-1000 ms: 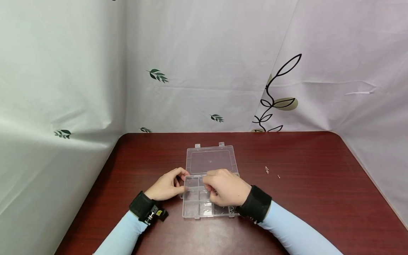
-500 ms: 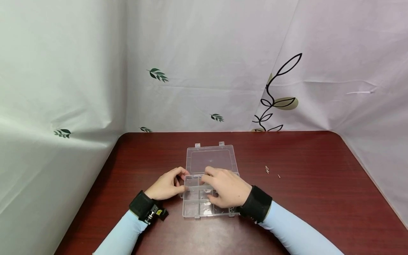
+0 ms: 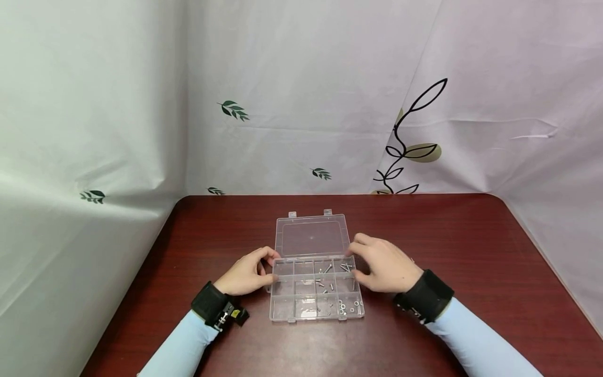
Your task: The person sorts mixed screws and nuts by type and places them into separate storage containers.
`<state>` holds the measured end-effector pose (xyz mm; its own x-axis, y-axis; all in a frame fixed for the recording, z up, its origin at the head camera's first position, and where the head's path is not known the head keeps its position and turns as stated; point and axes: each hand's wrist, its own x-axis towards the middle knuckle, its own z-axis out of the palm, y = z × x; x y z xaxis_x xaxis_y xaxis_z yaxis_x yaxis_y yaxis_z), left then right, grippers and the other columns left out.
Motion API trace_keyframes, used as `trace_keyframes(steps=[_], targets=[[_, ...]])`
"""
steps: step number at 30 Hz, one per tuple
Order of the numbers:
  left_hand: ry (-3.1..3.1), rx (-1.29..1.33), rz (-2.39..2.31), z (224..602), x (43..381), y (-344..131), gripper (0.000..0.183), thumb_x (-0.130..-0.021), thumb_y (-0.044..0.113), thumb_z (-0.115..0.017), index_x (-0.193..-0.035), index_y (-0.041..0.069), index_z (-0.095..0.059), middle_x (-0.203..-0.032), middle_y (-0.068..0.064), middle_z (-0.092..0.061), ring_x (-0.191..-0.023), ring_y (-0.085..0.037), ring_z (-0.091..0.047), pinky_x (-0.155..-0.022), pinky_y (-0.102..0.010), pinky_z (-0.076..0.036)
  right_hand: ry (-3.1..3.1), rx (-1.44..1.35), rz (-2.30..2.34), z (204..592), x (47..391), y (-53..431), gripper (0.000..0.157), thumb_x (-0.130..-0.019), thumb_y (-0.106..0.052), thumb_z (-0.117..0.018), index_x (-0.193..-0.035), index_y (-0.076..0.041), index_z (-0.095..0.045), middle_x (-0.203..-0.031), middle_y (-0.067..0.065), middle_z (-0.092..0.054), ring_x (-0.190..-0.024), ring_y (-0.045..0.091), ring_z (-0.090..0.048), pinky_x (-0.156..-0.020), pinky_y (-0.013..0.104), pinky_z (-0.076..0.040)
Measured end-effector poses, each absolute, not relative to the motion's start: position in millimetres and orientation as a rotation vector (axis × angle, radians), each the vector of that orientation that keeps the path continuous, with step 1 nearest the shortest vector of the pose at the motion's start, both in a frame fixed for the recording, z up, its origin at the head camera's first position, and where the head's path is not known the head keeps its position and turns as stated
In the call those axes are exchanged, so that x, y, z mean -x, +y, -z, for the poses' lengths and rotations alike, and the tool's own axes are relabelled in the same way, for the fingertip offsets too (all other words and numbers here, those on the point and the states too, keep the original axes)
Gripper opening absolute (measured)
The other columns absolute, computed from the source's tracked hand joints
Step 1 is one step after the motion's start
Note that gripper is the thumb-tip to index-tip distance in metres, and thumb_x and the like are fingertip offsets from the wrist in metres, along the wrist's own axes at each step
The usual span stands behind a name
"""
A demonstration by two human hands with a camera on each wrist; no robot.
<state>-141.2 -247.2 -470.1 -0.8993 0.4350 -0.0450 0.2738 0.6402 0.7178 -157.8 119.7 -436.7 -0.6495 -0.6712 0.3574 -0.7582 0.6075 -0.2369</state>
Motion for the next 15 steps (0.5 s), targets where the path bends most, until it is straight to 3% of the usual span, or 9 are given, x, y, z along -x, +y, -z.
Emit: trace_keyframes(steps=[15], targets=[[2.646,-0.593,-1.116,469.5,140.7,-247.4,0.041,-0.084,0.028,-0.073,-0.121,0.018,-0.059,-0.102,0.001,-0.056,-0.067,-0.011,-0.055,-0.063,-0.028,-0.048,-2.762,-0.784,-0.455,454.0,164.0,208.7,0.021,-0.074,-0.021,-0.075,-0.093,-0.017,-0.067,-0.086,-0.007,-0.054,-0.067,0.004,-0.044,-0.062,0.029,-0.043]])
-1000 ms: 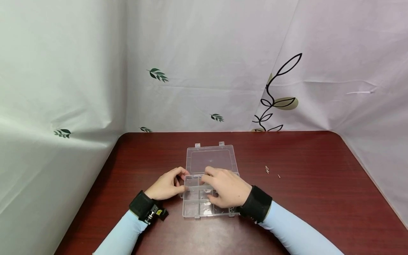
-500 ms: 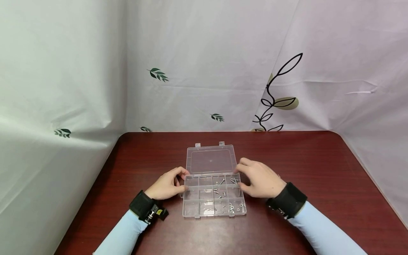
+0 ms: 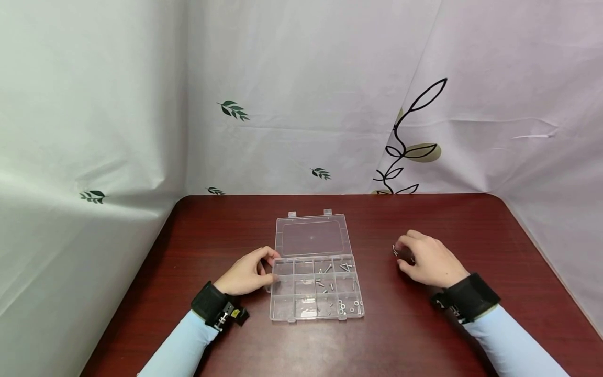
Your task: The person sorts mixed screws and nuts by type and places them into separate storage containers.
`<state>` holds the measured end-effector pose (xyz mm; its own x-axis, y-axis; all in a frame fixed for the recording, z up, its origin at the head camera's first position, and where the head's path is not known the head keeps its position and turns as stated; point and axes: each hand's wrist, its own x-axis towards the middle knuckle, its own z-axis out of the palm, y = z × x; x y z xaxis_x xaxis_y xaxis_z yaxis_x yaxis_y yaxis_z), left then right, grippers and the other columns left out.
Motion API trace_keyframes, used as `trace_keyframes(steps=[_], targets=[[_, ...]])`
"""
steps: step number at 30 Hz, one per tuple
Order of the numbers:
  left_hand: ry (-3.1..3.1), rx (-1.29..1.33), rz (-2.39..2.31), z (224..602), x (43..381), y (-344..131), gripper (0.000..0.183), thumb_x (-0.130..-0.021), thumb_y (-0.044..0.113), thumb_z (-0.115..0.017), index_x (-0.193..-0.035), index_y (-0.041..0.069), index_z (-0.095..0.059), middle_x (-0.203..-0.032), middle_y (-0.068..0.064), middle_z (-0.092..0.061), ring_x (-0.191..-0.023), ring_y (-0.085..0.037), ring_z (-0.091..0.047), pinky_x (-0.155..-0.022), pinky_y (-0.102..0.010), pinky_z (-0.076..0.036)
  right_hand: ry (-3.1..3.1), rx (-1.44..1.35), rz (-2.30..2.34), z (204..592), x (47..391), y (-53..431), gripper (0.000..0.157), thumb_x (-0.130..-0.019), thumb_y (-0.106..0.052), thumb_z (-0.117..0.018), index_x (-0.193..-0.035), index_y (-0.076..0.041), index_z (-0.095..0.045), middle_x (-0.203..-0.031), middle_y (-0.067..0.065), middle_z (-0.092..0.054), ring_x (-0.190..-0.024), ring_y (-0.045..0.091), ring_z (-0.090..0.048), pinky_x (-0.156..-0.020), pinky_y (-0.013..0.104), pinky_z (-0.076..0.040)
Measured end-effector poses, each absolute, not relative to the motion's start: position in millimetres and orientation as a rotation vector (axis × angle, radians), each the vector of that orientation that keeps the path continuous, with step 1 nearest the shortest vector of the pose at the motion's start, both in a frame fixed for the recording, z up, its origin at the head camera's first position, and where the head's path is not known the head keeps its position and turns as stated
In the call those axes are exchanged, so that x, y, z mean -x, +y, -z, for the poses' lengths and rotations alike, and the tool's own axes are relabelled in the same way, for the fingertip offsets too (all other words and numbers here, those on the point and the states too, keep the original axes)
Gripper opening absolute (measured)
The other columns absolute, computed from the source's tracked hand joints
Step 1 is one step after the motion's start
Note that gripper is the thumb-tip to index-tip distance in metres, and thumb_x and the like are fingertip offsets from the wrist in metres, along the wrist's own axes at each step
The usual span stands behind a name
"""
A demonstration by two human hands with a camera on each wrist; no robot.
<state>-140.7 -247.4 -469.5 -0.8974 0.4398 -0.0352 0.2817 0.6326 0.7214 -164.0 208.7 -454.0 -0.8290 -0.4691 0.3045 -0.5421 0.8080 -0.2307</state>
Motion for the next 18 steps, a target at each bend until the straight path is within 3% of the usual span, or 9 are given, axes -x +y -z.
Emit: trace_keyframes(steps=[11,18], targets=[[2.647,-0.602,-1.118,470.2,141.3,-247.7,0.041,-0.084,0.028,-0.073,-0.121,0.018,-0.060,-0.101,0.001,-0.056,-0.068,-0.010,-0.055,-0.064,-0.028,-0.048,-2.889,-0.665,-0.436,462.1,163.0,223.8,0.011,-0.076,-0.011,-0.070,-0.083,-0.016,-0.063,-0.077,-0.005,-0.051,-0.067,0.011,-0.045,-0.061,0.034,-0.043],[2.648,-0.590,-1.109,469.9,141.1,-247.9,0.041,-0.083,0.028,-0.073,-0.121,0.020,-0.059,-0.101,0.002,-0.056,-0.069,-0.011,-0.056,-0.066,-0.028,-0.049,-2.924,-0.641,-0.426,462.8,165.0,223.2,0.016,-0.072,-0.005,-0.066,-0.075,-0.019,-0.058,-0.070,-0.007,-0.047,-0.064,0.012,-0.044,-0.058,0.033,-0.040]])
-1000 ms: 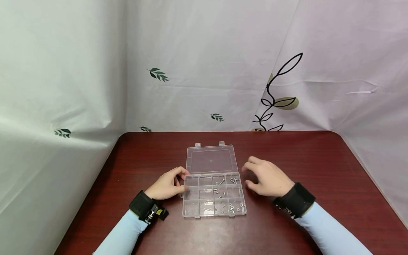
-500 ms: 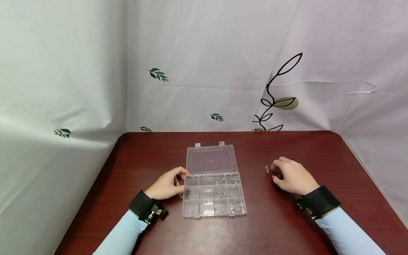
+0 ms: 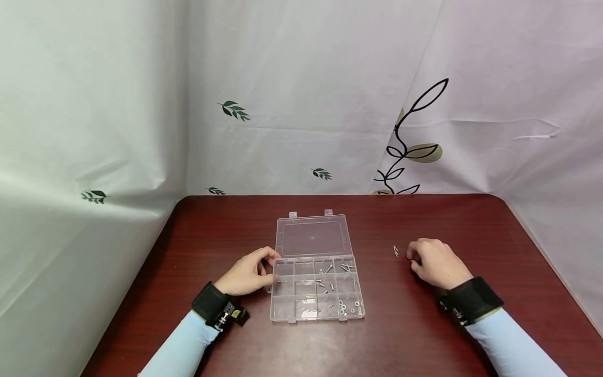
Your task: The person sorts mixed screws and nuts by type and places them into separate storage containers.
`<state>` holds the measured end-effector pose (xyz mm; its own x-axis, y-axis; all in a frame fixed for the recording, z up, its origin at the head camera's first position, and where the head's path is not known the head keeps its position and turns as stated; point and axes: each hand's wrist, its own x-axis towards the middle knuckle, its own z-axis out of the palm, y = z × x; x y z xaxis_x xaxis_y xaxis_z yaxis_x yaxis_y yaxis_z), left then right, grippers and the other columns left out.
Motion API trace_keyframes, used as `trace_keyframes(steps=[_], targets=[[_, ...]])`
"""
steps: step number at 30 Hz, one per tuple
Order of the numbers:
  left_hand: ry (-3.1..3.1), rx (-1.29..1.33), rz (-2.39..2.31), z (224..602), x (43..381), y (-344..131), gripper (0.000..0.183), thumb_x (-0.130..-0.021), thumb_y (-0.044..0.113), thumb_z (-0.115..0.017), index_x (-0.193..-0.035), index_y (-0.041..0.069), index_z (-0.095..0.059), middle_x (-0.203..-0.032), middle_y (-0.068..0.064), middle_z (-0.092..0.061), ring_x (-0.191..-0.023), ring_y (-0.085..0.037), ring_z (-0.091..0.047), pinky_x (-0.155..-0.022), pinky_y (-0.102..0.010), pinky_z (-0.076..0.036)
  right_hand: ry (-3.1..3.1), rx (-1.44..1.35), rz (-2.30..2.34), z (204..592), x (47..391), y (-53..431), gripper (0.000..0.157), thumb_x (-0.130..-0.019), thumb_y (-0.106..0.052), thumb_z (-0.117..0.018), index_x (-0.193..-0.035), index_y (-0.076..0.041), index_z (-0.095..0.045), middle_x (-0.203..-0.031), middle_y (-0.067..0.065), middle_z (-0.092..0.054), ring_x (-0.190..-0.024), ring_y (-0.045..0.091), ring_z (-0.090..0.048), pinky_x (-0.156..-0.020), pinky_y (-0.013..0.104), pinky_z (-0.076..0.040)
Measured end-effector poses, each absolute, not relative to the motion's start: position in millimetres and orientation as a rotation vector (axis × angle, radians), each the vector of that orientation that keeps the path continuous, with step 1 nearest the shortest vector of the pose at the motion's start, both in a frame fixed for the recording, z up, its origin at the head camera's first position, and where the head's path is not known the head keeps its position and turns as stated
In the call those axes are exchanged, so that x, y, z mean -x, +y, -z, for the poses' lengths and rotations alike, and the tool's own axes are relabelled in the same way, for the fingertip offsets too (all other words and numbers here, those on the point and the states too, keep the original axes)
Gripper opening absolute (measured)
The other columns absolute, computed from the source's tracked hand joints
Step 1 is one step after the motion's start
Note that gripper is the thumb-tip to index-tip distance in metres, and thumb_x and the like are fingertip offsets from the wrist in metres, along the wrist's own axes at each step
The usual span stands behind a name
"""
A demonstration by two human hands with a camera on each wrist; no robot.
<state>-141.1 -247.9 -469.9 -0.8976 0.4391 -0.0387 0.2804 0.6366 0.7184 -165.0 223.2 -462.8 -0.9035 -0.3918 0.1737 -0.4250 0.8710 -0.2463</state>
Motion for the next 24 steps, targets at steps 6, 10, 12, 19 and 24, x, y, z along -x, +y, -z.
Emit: trace_keyframes(steps=[6,10,12,19,24], targets=[[2.647,-0.592,-1.117,469.6,141.1,-247.6,0.040,-0.083,0.027,-0.073,-0.120,0.019,-0.059,-0.102,0.001,-0.056,-0.069,-0.011,-0.056,-0.066,-0.028,-0.049,-2.975,-0.618,-0.451,463.3,165.6,218.9,0.022,-0.062,-0.005,-0.063,-0.067,-0.022,-0.049,-0.062,-0.007,-0.043,-0.057,0.012,-0.039,-0.053,0.031,-0.034],[2.647,-0.595,-1.114,469.4,141.0,-247.5,0.040,-0.084,0.027,-0.073,-0.120,0.019,-0.059,-0.101,0.001,-0.056,-0.069,-0.011,-0.055,-0.066,-0.028,-0.049,-2.991,-0.638,-0.446,466.2,165.1,211.4,0.024,-0.059,-0.007,-0.062,-0.064,-0.023,-0.045,-0.059,-0.009,-0.040,-0.055,0.012,-0.038,-0.051,0.030,-0.033],[2.646,-0.596,-1.112,469.5,140.9,-247.6,0.040,-0.084,0.027,-0.072,-0.121,0.018,-0.059,-0.101,0.001,-0.056,-0.069,-0.011,-0.055,-0.066,-0.028,-0.049,-2.976,-0.675,-0.454,466.7,164.1,204.6,0.025,-0.059,-0.008,-0.062,-0.064,-0.024,-0.044,-0.059,-0.009,-0.040,-0.054,0.011,-0.038,-0.051,0.029,-0.033],[2.647,-0.601,-1.110,469.3,140.7,-248.1,0.041,-0.084,0.028,-0.072,-0.121,0.018,-0.059,-0.101,0.000,-0.056,-0.069,-0.011,-0.055,-0.065,-0.028,-0.048,-2.829,-0.859,-0.541,454.5,161.7,162.7,0.027,-0.056,-0.008,-0.061,-0.064,-0.026,-0.042,-0.059,-0.014,-0.038,-0.056,0.006,-0.039,-0.051,0.025,-0.035],[2.641,-0.589,-1.115,469.4,140.9,-247.6,0.040,-0.084,0.027,-0.072,-0.122,0.019,-0.059,-0.102,0.001,-0.056,-0.070,-0.011,-0.055,-0.066,-0.029,-0.049,-2.741,-0.993,-0.611,442.6,158.9,125.8,0.027,-0.056,-0.008,-0.060,-0.065,-0.027,-0.043,-0.061,-0.016,-0.038,-0.056,0.003,-0.040,-0.051,0.023,-0.036]])
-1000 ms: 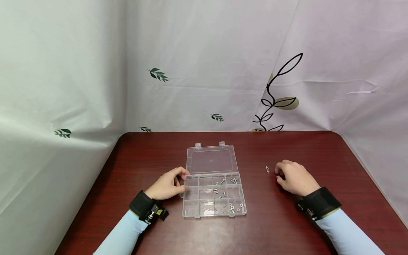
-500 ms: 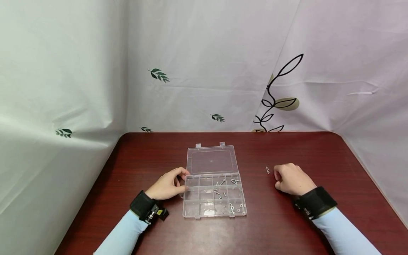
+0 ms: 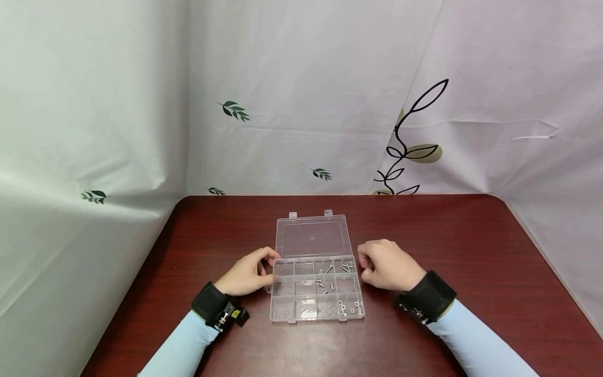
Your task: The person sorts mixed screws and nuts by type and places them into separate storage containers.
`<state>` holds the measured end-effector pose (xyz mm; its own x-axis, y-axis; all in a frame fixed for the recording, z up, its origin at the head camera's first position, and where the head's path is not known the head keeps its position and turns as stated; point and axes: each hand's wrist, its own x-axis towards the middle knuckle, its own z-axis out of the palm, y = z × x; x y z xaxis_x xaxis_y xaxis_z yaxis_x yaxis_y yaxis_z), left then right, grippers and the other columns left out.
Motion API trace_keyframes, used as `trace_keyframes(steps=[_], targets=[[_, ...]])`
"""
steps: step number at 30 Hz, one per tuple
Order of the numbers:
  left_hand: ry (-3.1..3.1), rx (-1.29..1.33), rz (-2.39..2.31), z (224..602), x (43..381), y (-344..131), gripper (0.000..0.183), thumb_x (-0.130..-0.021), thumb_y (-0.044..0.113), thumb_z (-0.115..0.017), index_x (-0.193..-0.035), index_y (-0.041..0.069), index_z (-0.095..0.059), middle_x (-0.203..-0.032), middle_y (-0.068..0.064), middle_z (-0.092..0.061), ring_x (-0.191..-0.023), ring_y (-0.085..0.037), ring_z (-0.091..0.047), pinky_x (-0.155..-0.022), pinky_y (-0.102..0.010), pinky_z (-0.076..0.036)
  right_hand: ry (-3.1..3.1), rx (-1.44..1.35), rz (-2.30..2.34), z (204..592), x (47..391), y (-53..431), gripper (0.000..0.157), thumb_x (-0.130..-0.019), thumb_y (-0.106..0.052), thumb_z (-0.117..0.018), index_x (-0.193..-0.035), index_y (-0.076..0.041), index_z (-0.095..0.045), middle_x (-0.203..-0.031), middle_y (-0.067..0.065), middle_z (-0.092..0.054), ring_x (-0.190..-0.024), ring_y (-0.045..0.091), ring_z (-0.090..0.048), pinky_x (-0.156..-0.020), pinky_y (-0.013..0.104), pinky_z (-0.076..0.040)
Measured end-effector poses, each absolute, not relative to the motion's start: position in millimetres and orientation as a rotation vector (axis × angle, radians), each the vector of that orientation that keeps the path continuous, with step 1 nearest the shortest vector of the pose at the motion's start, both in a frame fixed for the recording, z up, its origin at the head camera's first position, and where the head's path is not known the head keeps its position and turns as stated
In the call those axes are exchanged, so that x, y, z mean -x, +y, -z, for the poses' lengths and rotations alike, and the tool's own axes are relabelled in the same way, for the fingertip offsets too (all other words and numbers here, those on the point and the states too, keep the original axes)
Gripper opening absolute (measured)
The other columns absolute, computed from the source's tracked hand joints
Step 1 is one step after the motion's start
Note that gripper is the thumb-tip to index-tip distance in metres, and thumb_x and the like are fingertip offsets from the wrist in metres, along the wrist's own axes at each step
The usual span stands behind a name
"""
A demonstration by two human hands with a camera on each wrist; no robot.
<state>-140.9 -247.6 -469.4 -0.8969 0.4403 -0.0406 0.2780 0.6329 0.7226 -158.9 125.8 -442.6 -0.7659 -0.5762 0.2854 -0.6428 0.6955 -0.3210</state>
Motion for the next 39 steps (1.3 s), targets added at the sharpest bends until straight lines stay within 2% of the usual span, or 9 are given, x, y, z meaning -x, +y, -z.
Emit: trace_keyframes(steps=[16,19,21,24,26,28,39], targets=[[2.652,-0.599,-1.113,471.0,141.1,-247.8,0.040,-0.084,0.025,-0.072,-0.121,0.017,-0.059,-0.101,0.000,-0.056,-0.069,-0.011,-0.055,-0.065,-0.028,-0.049,-2.526,-1.384,-0.699,425.3,139.8,30.4,0.021,-0.058,-0.006,-0.052,-0.066,-0.024,-0.045,-0.066,-0.016,-0.036,-0.058,0.001,-0.039,-0.050,0.017,-0.030],[2.648,-0.594,-1.111,471.7,141.6,-248.1,0.040,-0.084,0.026,-0.072,-0.121,0.018,-0.059,-0.102,0.000,-0.057,-0.069,-0.011,-0.056,-0.065,-0.028,-0.049,-2.522,-1.435,-0.696,424.7,137.2,20.4,0.020,-0.061,-0.006,-0.053,-0.068,-0.024,-0.047,-0.067,-0.015,-0.038,-0.059,0.001,-0.040,-0.051,0.016,-0.031],[2.645,-0.600,-1.112,472.0,141.9,-248.5,0.040,-0.085,0.026,-0.071,-0.121,0.018,-0.059,-0.102,0.000,-0.056,-0.068,-0.011,-0.056,-0.064,-0.028,-0.049,-2.536,-1.458,-0.688,424.0,135.5,16.4,0.018,-0.064,-0.008,-0.057,-0.073,-0.022,-0.053,-0.072,-0.013,-0.043,-0.060,0.001,-0.041,-0.053,0.016,-0.033],[2.640,-0.616,-1.116,472.4,142.3,-248.7,0.040,-0.085,0.026,-0.071,-0.122,0.017,-0.059,-0.102,-0.001,-0.056,-0.068,-0.011,-0.055,-0.064,-0.028,-0.049,-2.566,-1.479,-0.668,422.6,132.9,15.0,0.018,-0.072,-0.015,-0.065,-0.090,-0.019,-0.065,-0.083,-0.009,-0.052,-0.064,0.000,-0.043,-0.056,0.016,-0.037],[2.635,-0.626,-1.117,472.3,142.3,-248.4,0.040,-0.085,0.026,-0.070,-0.122,0.016,-0.059,-0.102,-0.001,-0.056,-0.068,-0.011,-0.055,-0.064,-0.028,-0.049,-2.586,-1.479,-0.658,421.8,131.7,16.9,0.028,-0.075,-0.020,-0.069,-0.103,-0.017,-0.068,-0.092,-0.006,-0.055,-0.065,0.000,-0.044,-0.058,0.016,-0.039],[2.634,-0.622,-1.116,472.1,142.2,-247.9,0.040,-0.085,0.026,-0.071,-0.122,0.016,-0.059,-0.101,-0.001,-0.056,-0.068,-0.011,-0.055,-0.064,-0.028,-0.049,-2.597,-1.465,-0.642,421.5,131.4,20.5,0.032,-0.078,-0.023,-0.070,-0.109,-0.016,-0.068,-0.096,-0.004,-0.056,-0.066,0.001,-0.044,-0.061,0.018,-0.040],[2.646,-0.592,-1.119,470.5,141.1,-247.0,0.040,-0.084,0.026,-0.072,-0.121,0.016,-0.060,-0.101,0.000,-0.056,-0.067,-0.011,-0.055,-0.064,-0.028,-0.048,-2.601,-1.293,-0.584,426.1,147.1,67.7,0.029,-0.076,-0.025,-0.072,-0.103,-0.017,-0.068,-0.091,-0.005,-0.052,-0.065,0.003,-0.042,-0.060,0.022,-0.040]])
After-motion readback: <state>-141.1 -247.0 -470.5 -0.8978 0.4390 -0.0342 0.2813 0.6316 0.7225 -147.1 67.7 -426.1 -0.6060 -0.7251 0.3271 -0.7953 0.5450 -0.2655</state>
